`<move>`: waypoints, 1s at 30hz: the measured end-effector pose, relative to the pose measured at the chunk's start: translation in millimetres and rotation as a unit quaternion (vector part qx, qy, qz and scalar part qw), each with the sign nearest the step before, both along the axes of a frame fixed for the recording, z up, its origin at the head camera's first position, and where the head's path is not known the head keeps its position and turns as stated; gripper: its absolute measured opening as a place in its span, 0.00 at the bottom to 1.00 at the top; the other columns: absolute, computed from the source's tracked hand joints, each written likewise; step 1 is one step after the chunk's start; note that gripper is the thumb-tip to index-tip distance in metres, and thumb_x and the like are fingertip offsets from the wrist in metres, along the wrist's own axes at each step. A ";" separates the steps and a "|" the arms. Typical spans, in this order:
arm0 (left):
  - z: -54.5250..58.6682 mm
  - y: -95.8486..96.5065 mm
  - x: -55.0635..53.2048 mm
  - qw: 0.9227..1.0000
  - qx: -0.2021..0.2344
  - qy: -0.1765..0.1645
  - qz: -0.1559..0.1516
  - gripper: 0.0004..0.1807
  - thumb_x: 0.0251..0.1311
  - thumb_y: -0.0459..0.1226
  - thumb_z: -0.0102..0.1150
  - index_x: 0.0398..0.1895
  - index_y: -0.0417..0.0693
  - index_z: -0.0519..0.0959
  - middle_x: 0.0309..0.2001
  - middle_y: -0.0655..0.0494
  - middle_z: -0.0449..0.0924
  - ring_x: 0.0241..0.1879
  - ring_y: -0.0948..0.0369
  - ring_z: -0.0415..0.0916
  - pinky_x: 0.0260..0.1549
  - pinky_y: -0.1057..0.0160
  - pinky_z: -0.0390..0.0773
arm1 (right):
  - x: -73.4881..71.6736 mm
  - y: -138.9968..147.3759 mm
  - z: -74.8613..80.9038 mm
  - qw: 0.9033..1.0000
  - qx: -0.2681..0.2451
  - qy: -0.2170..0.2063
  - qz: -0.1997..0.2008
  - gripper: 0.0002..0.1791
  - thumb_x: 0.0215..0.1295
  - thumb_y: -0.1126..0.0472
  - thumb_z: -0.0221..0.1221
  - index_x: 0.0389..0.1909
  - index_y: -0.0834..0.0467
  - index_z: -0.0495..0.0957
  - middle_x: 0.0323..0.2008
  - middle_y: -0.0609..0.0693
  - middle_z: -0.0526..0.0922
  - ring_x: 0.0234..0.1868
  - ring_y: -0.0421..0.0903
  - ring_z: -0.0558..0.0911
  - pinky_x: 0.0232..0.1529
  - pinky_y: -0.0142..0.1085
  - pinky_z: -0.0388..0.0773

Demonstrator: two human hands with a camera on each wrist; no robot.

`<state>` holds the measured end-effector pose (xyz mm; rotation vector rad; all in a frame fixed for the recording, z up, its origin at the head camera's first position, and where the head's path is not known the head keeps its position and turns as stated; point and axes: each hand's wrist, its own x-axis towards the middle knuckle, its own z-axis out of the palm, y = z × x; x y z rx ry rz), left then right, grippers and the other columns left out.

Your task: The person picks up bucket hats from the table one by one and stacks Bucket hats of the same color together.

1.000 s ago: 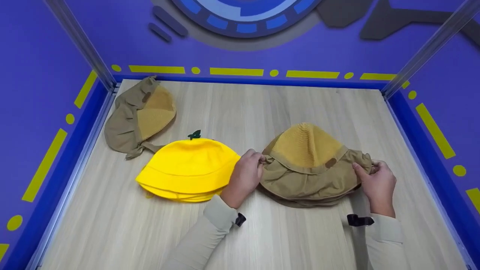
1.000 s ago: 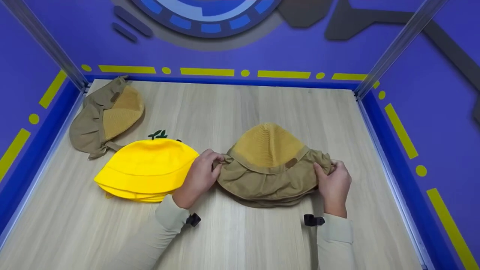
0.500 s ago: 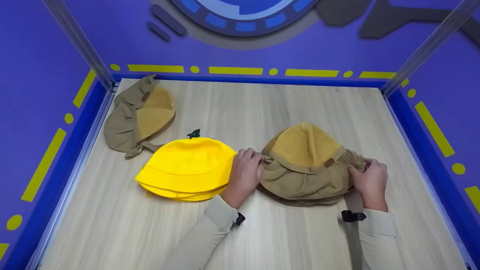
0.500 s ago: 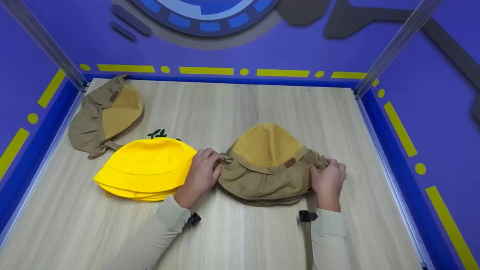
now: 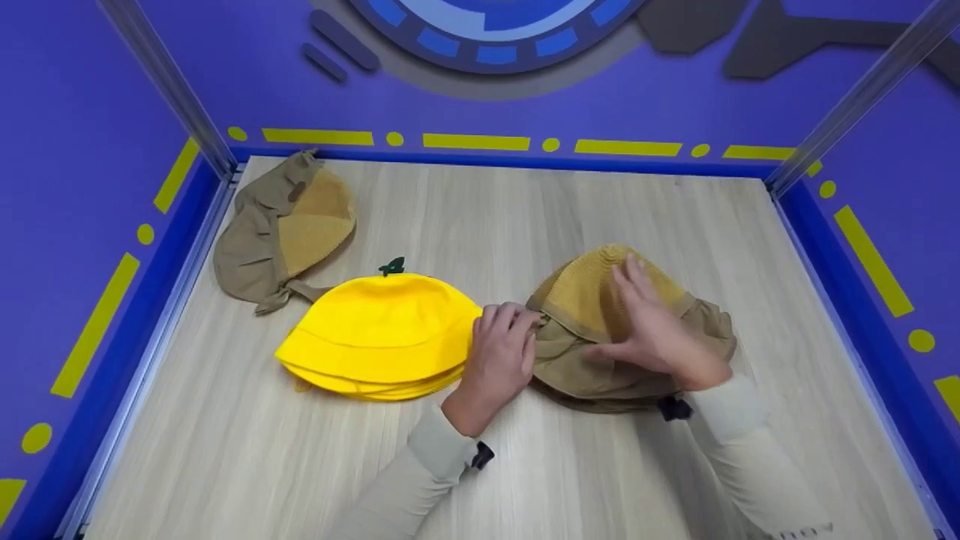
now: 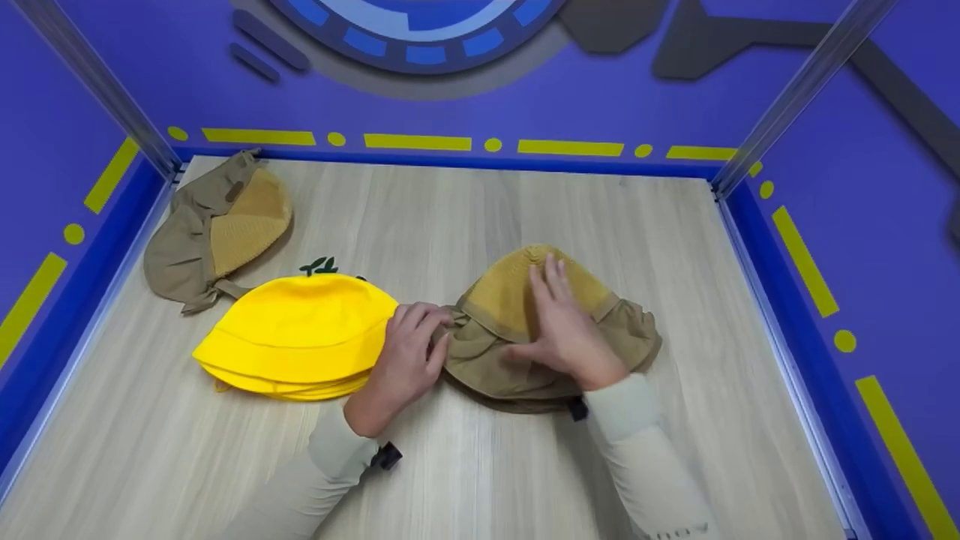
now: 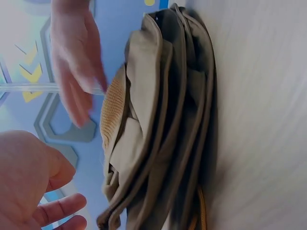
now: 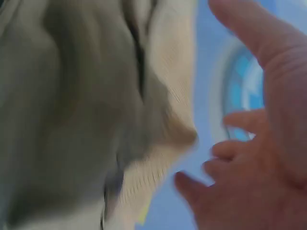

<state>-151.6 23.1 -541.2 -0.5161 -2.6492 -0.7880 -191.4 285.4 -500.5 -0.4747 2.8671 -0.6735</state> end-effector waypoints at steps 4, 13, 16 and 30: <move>-0.5 -0.5 4.9 1.000 0.008 0.006 -0.006 0.09 0.70 0.37 0.60 0.50 0.53 0.83 0.51 0.56 0.79 0.51 0.55 0.70 0.48 0.57 0.71 | -11.6 -12.6 -19.1 0.997 0.051 -0.054 0.011 0.78 0.45 0.35 0.78 0.81 0.67 0.38 0.80 0.68 0.25 0.82 0.67 0.32 0.76 0.60 0.55; -3.5 -23.1 4.2 1.000 0.009 -0.001 -0.003 0.08 0.69 0.36 0.60 0.47 0.50 0.84 0.49 0.53 0.80 0.54 0.52 0.72 0.53 0.53 0.73 | -21.9 -15.2 -53.3 0.994 0.082 -0.066 -0.009 0.76 0.42 0.27 0.75 0.83 0.59 0.43 0.81 0.67 0.24 0.81 0.71 0.36 0.75 0.69 0.49; -0.2 -38.6 -4.3 1.000 0.003 -0.023 0.005 0.09 0.68 0.36 0.61 0.48 0.48 0.83 0.50 0.52 0.80 0.56 0.50 0.72 0.57 0.50 0.73 | -24.7 -14.5 -58.8 0.995 0.072 -0.066 -0.006 0.76 0.42 0.25 0.73 0.83 0.57 0.43 0.81 0.66 0.24 0.79 0.75 0.39 0.75 0.69 0.46; 33.0 -137.3 -94.8 0.986 -0.049 -0.122 0.101 0.17 0.70 0.39 0.58 0.58 0.42 0.79 0.61 0.41 0.76 0.68 0.42 0.64 0.68 0.40 0.64 | -52.8 -7.1 -62.6 0.996 0.054 -0.070 -0.016 0.76 0.42 0.26 0.73 0.84 0.53 0.41 0.81 0.63 0.22 0.81 0.71 0.35 0.77 0.68 0.40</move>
